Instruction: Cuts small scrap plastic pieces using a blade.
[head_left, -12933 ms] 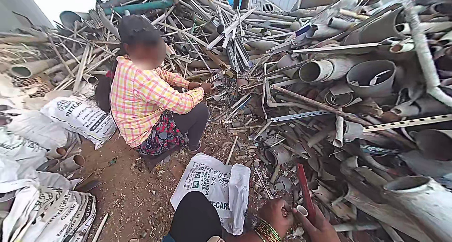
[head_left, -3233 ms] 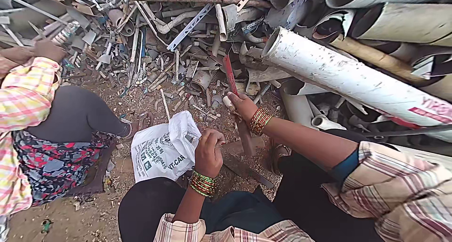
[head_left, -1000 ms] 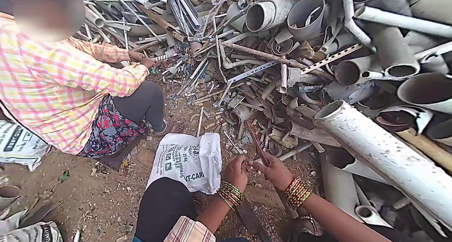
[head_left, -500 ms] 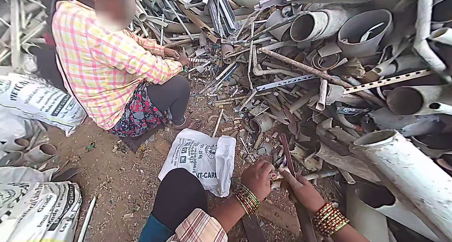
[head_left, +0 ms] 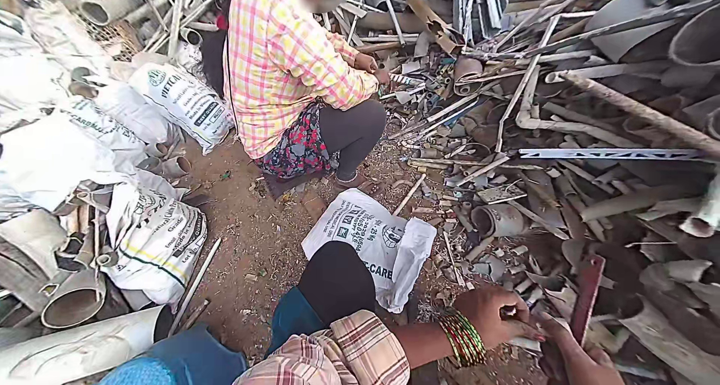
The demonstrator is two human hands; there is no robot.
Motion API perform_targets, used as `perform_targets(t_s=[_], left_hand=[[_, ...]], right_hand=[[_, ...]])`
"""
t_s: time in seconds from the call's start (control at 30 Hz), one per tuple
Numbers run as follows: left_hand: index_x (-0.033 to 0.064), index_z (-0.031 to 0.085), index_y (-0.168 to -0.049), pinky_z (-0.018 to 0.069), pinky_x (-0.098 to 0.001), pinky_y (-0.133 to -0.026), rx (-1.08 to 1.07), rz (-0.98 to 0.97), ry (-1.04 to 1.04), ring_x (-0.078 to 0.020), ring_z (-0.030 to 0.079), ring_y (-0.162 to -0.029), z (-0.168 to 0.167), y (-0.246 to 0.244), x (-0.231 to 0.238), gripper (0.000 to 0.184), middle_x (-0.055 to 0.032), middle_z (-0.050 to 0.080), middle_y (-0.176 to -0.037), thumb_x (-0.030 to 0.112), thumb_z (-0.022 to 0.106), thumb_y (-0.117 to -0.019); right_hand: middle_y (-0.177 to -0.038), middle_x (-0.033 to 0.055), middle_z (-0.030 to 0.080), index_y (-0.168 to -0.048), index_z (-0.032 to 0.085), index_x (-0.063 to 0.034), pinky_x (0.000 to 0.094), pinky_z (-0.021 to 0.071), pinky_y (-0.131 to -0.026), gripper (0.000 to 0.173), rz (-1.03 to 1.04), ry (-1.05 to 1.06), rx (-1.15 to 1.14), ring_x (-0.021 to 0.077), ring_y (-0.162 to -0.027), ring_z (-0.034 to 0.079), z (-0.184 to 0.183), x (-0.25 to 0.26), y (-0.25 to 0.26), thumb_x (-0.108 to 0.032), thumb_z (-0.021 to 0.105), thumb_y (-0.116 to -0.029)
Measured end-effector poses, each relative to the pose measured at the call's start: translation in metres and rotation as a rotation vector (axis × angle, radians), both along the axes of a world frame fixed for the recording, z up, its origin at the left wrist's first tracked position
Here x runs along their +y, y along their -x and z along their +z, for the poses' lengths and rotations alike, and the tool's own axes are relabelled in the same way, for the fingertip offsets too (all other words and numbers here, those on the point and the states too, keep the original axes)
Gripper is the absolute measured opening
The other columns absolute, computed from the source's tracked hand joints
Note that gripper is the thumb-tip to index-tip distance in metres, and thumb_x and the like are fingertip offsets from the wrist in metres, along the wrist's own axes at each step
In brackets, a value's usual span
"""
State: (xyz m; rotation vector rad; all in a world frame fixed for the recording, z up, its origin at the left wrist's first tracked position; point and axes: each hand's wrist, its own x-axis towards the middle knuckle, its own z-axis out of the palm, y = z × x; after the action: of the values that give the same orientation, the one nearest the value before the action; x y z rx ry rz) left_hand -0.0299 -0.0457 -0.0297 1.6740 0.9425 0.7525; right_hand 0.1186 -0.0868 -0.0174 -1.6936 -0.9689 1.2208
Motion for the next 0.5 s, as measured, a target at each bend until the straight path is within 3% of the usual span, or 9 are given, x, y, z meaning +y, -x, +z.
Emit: perform_targets(t_s=[0.2,0.33,0.5], left_hand=[[-0.0148,0.068,-0.105,0.0484,-0.0486,-0.101,0.003,0.009,-0.053,-0.0385,0.064,-0.113,-0.001,-0.001,-0.002,0.02,-0.0302,0.066,-0.115,0.001,0.069,-0.093],[-0.0141,0.067,-0.111,0.0491,-0.0504,-0.098,0.102,-0.001,-0.008,-0.0391,0.065,-0.107,0.008,0.004,-0.003,0.025,-0.0305,0.066,-0.115,0.006,0.067,-0.0966],[-0.0123,0.066,-0.118,0.0483,-0.0529,-0.099,0.166,-0.024,0.027,-0.0404,0.066,-0.106,0.011,0.004,-0.001,0.026,-0.0307,0.067,-0.115,0.006,0.059,-0.1005]], right_hand=[[-0.056,-0.0126,0.043,-0.089,0.054,-0.0087,0.0177,0.0407,-0.047,0.024,0.002,-0.008,-0.165,-0.0031,-0.045,0.042,-0.001,-0.002,-0.001,-0.027,0.053,-0.1049],[-0.059,-0.0095,0.047,-0.088,0.059,-0.0041,0.0206,0.0408,-0.049,0.026,0.02,-0.003,-0.221,-0.0011,-0.047,0.043,-0.011,0.002,-0.005,-0.026,0.064,-0.0998],[-0.059,-0.0104,0.047,-0.09,0.057,-0.0058,0.0202,0.041,-0.05,0.021,0.01,-0.019,-0.174,-0.0017,-0.046,0.042,-0.005,-0.002,-0.002,-0.023,0.063,-0.1002]])
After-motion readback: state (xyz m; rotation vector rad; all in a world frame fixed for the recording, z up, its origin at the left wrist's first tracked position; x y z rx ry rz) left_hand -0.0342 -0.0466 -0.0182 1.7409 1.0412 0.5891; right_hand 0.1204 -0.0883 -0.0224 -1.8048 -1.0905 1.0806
